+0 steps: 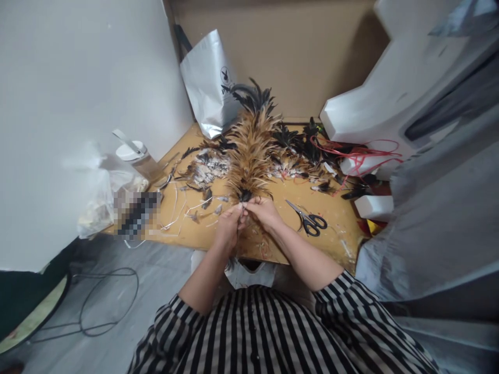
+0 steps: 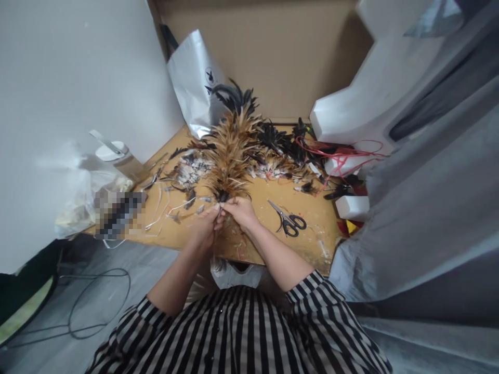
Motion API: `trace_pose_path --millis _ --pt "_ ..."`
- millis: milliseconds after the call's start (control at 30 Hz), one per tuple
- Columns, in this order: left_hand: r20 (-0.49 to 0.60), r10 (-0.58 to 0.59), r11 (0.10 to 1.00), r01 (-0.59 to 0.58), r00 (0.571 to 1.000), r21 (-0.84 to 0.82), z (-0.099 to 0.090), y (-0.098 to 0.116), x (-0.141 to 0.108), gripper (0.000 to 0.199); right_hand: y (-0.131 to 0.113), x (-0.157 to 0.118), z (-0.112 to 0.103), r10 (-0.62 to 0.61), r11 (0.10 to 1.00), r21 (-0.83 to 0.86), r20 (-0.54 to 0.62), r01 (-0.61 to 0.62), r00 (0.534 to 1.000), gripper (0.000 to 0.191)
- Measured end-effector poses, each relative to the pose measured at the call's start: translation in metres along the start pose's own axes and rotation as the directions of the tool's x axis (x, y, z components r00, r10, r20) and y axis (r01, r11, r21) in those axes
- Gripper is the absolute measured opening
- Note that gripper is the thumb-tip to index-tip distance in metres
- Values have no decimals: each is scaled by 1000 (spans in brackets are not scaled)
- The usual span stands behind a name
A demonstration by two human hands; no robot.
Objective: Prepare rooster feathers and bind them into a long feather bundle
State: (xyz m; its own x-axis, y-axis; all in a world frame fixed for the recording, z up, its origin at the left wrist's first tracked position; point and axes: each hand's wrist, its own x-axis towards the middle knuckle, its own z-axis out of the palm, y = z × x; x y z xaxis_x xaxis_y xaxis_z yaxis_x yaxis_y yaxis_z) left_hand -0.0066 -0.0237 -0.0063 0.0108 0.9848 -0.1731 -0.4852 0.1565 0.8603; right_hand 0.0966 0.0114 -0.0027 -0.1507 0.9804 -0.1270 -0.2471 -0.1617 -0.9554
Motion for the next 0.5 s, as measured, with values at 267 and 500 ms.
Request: trace_pose_path --millis 267,500 --pt "-106 44 999 -41 993 26 -11 -1 5 29 -6 5 -8 21 944 -329 128 22 992 22" --pt "-143 72 994 -59 987 95 -9 2 3 27 -8 2 -7 -29 956 -286 109 60 994 17"
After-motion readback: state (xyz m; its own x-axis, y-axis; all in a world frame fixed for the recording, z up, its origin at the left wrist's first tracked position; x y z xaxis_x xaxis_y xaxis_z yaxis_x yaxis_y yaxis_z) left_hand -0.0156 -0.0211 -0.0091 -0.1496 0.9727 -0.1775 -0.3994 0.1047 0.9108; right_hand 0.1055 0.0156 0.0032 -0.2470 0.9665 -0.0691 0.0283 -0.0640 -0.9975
